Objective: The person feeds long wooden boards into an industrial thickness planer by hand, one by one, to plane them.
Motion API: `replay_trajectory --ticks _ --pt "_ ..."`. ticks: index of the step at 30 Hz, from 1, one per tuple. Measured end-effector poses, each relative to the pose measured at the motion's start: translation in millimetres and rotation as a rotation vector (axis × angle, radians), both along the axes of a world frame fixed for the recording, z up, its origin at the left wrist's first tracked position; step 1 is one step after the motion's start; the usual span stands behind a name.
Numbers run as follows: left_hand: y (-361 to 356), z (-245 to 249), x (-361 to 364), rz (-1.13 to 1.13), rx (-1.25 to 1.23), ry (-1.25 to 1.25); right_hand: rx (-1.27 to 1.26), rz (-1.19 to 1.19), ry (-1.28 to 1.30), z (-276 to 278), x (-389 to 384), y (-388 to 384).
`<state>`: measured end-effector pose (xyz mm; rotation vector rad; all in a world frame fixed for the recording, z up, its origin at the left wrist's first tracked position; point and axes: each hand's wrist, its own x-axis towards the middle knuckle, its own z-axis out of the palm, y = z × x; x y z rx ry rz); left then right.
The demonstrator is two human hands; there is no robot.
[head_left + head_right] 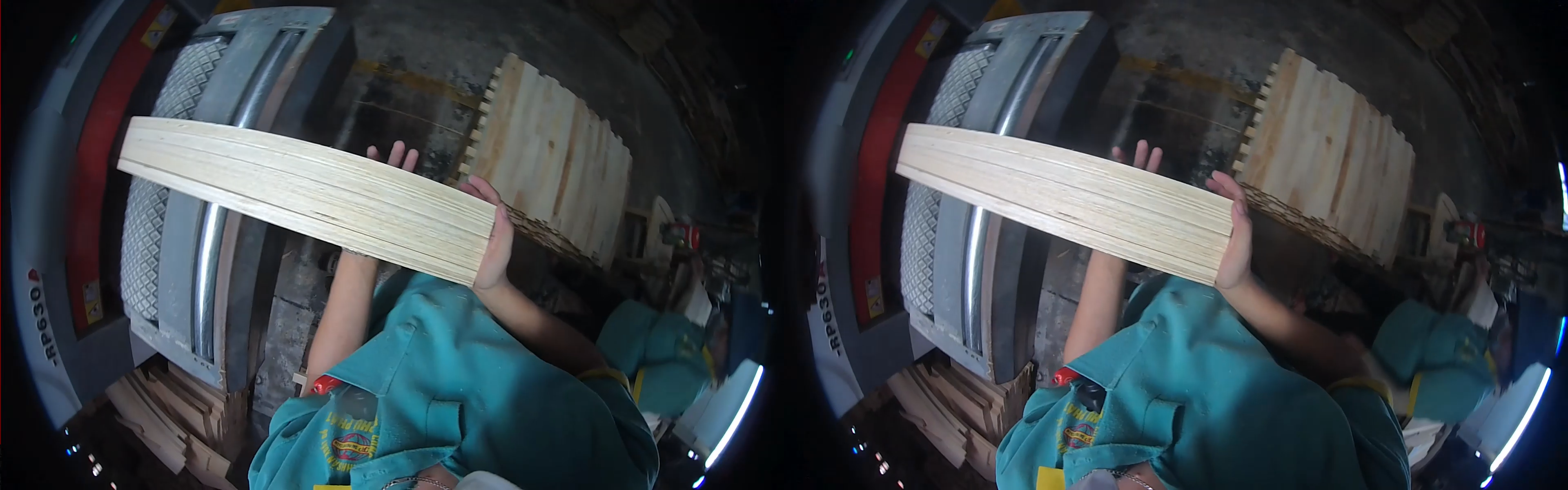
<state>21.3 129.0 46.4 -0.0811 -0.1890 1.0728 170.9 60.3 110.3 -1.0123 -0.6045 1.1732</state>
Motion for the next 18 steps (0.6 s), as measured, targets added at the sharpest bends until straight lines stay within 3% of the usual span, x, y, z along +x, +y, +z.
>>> replay_trajectory --ticks 2,5,10,13,16,18 --pt "0.7 -3.9 -4.0 0.037 -0.025 -0.036 -0.002 0.001 0.024 -1.3 -5.2 3.9" --pt "-19.0 28.9 -3.3 0.151 -0.172 0.165 -0.014 0.026 0.030 -3.7 -10.9 6.8" --pt "-19.3 0.7 -17.2 0.288 -0.247 0.340 -0.063 0.156 -0.143 1.5 -13.0 12.1" --pt "-12.5 -2.4 -25.2 0.328 -0.274 0.278 0.059 0.132 -0.539 17.6 -16.6 12.1" --pt "-6.5 2.4 -32.8 0.370 -0.227 0.163 0.495 0.278 -1.099 39.7 -4.4 15.3" --pt "-3.8 3.7 -36.7 0.397 -0.154 0.109 0.526 0.379 -1.188 42.9 -7.8 16.0"
